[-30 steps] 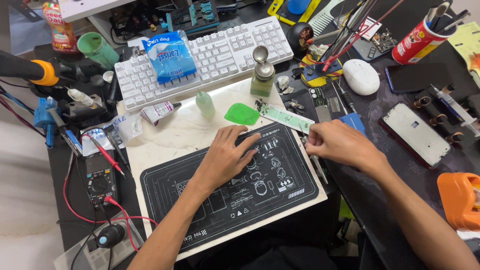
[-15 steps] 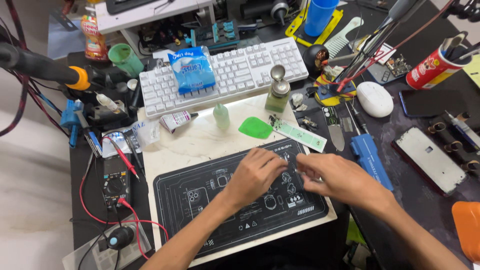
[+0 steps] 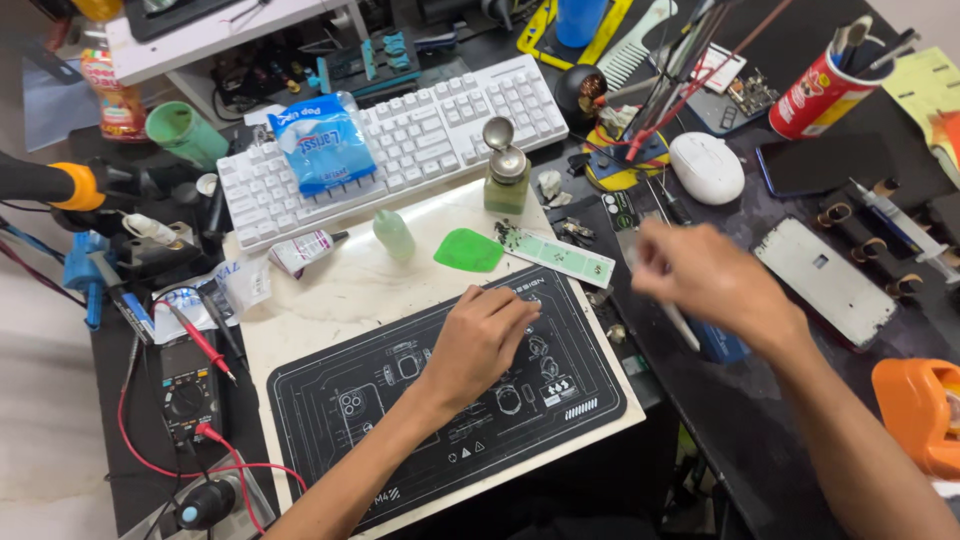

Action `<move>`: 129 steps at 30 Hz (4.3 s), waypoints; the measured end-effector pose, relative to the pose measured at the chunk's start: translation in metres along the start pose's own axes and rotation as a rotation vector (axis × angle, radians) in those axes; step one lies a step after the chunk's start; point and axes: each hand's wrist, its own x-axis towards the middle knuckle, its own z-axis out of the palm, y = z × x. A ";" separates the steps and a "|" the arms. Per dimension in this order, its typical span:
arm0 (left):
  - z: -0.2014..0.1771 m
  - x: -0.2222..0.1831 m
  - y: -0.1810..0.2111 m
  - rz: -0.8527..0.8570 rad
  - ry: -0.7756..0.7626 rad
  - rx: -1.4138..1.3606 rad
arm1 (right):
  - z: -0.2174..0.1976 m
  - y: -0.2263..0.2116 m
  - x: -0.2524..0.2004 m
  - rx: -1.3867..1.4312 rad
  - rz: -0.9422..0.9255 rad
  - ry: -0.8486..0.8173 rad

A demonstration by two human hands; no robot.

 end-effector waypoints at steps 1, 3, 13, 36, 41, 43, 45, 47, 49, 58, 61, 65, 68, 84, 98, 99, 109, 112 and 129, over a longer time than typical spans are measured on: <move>0.004 0.001 0.001 0.013 -0.014 0.016 | 0.001 0.006 0.002 -0.016 0.058 0.077; 0.015 0.005 0.004 0.019 -0.049 0.029 | 0.004 0.014 0.011 -0.047 0.109 0.167; 0.076 0.030 0.020 0.091 -0.059 0.074 | 0.038 0.023 0.019 -0.198 0.005 0.298; 0.049 0.088 -0.134 -0.418 0.266 -0.144 | 0.053 0.003 0.026 -0.169 -0.376 0.149; 0.049 0.088 -0.134 -0.434 0.366 -0.131 | 0.047 0.000 0.036 -0.083 -0.354 0.126; 0.045 0.089 -0.127 -0.462 0.367 -0.146 | 0.044 -0.004 0.044 -0.091 -0.394 0.142; 0.039 0.087 -0.117 -0.463 0.359 -0.164 | 0.043 -0.007 0.055 -0.079 -0.445 0.139; 0.030 0.083 -0.104 -0.340 0.430 -0.062 | 0.042 -0.011 0.073 -0.052 -0.517 0.125; 0.020 0.075 -0.087 -0.080 0.570 0.157 | 0.040 -0.017 0.091 -0.099 -0.481 0.075; -0.014 -0.002 -0.031 -0.290 0.198 -0.092 | 0.045 -0.028 0.094 -0.164 -0.551 0.231; -0.020 -0.016 -0.029 -0.290 0.122 -0.060 | 0.040 -0.031 0.079 -0.175 -0.557 0.307; -0.012 -0.018 -0.033 -0.230 0.132 0.006 | 0.034 -0.033 0.060 0.106 -0.506 0.256; -0.006 -0.021 -0.031 -0.174 0.097 0.024 | 0.027 -0.028 0.050 0.108 -0.485 0.312; 0.029 0.013 0.009 0.099 -0.059 0.015 | -0.035 0.169 0.070 -0.204 -0.186 0.924; 0.044 0.026 0.022 0.094 -0.072 -0.064 | -0.050 0.167 0.061 -0.161 -0.298 1.156; 0.043 0.026 0.022 0.099 -0.072 -0.065 | -0.051 0.161 0.055 -0.200 -0.332 1.169; 0.020 0.016 0.018 0.098 -0.025 -0.046 | -0.028 0.050 0.002 -0.121 -0.818 1.078; 0.008 0.005 0.005 -0.009 0.039 -0.087 | 0.001 0.019 -0.039 -0.043 -0.690 0.770; -0.003 -0.018 -0.038 -0.335 0.359 -0.255 | 0.105 -0.008 -0.120 0.085 -0.128 0.171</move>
